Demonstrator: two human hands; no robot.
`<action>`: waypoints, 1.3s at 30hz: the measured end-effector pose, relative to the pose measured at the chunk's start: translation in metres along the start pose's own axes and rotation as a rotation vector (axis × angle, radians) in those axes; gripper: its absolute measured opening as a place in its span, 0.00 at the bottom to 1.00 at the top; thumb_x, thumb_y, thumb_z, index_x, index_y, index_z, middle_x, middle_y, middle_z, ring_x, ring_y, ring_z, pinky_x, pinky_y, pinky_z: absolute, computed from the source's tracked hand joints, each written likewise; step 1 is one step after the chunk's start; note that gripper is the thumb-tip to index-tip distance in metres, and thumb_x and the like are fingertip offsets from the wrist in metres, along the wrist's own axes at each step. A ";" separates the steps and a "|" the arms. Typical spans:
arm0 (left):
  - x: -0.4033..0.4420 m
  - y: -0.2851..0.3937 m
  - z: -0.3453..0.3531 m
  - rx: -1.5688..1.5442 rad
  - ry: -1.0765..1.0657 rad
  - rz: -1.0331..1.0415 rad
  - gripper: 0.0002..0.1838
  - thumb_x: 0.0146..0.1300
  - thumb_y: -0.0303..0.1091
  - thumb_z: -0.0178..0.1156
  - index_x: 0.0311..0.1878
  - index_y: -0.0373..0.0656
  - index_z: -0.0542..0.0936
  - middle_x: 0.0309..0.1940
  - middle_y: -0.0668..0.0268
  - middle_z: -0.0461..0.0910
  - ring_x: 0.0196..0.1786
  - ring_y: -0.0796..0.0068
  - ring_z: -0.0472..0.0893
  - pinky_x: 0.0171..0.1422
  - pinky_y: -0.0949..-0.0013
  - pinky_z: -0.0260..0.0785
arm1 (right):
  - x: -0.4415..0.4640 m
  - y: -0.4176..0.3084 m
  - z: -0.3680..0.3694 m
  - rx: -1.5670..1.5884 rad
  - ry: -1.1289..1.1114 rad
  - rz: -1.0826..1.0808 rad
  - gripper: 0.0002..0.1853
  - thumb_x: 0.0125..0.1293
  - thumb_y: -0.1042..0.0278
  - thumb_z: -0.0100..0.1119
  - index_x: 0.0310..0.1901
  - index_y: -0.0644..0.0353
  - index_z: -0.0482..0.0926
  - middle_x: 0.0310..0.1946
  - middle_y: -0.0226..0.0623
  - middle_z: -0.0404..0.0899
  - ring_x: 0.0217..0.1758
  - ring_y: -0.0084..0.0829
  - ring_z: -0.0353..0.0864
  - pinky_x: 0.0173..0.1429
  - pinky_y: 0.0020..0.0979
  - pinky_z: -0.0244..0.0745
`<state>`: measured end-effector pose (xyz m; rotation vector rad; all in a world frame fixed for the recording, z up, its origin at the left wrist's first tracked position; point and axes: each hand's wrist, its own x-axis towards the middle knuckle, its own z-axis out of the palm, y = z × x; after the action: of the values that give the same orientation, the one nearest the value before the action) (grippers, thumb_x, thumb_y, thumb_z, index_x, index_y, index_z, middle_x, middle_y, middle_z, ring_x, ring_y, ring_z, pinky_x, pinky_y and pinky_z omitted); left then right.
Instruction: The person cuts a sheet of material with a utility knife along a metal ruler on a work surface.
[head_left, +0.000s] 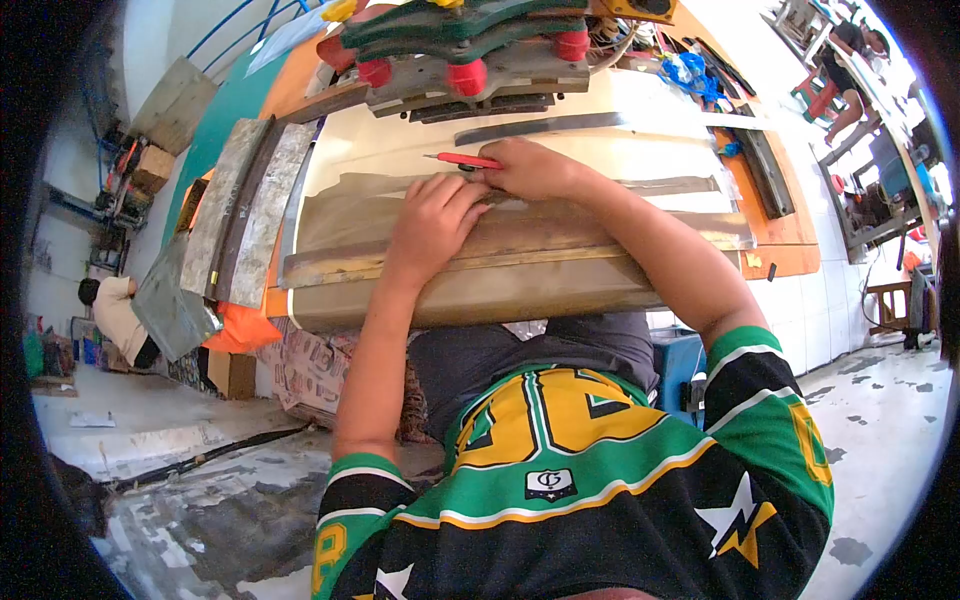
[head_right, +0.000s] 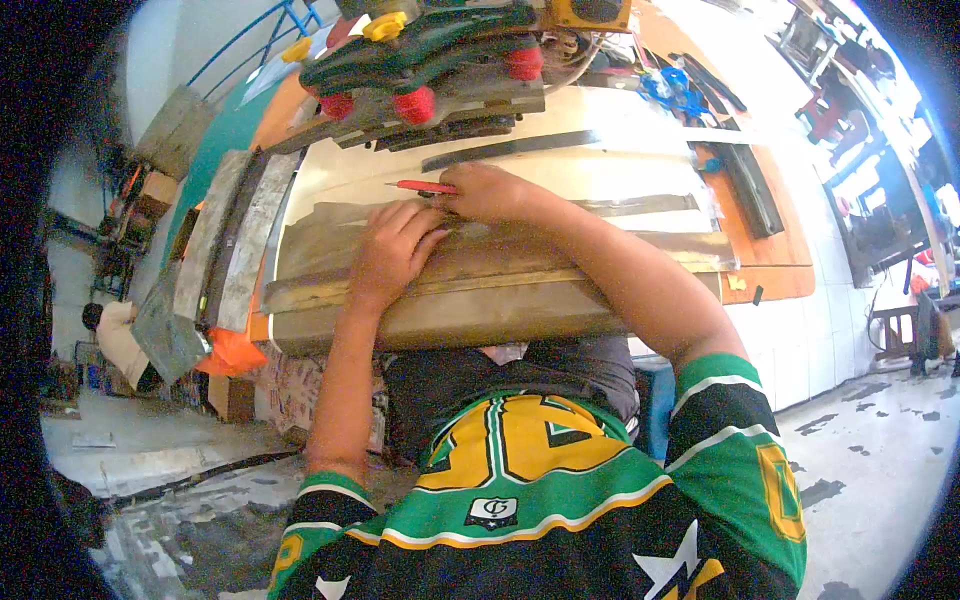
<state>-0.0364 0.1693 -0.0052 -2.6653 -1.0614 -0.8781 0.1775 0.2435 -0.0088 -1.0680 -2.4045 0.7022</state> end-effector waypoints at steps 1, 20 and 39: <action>0.001 0.000 0.002 0.036 -0.023 0.001 0.13 0.65 0.34 0.68 0.52 0.44 0.84 0.44 0.64 0.82 0.52 0.61 0.81 0.58 0.57 0.71 | 0.001 0.000 -0.001 -0.001 -0.004 -0.012 0.17 0.76 0.59 0.60 0.47 0.68 0.83 0.41 0.59 0.86 0.48 0.58 0.85 0.53 0.51 0.76; 0.013 0.017 0.015 -0.126 0.102 -0.238 0.09 0.70 0.31 0.64 0.41 0.35 0.77 0.43 0.51 0.79 0.51 0.43 0.78 0.55 0.46 0.72 | 0.001 0.010 0.006 0.049 -0.002 0.070 0.16 0.69 0.63 0.55 0.51 0.64 0.83 0.48 0.60 0.86 0.57 0.62 0.83 0.65 0.58 0.75; 0.009 0.004 0.021 -0.114 0.133 -0.245 0.10 0.73 0.36 0.63 0.42 0.39 0.79 0.40 0.56 0.81 0.48 0.48 0.79 0.57 0.49 0.69 | -0.001 0.008 0.004 0.052 0.043 0.039 0.17 0.73 0.57 0.58 0.47 0.63 0.85 0.44 0.60 0.86 0.52 0.63 0.84 0.60 0.57 0.77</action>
<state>-0.0190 0.1785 -0.0169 -2.5571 -1.3624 -1.1756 0.1810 0.2464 -0.0169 -1.1005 -2.3221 0.7426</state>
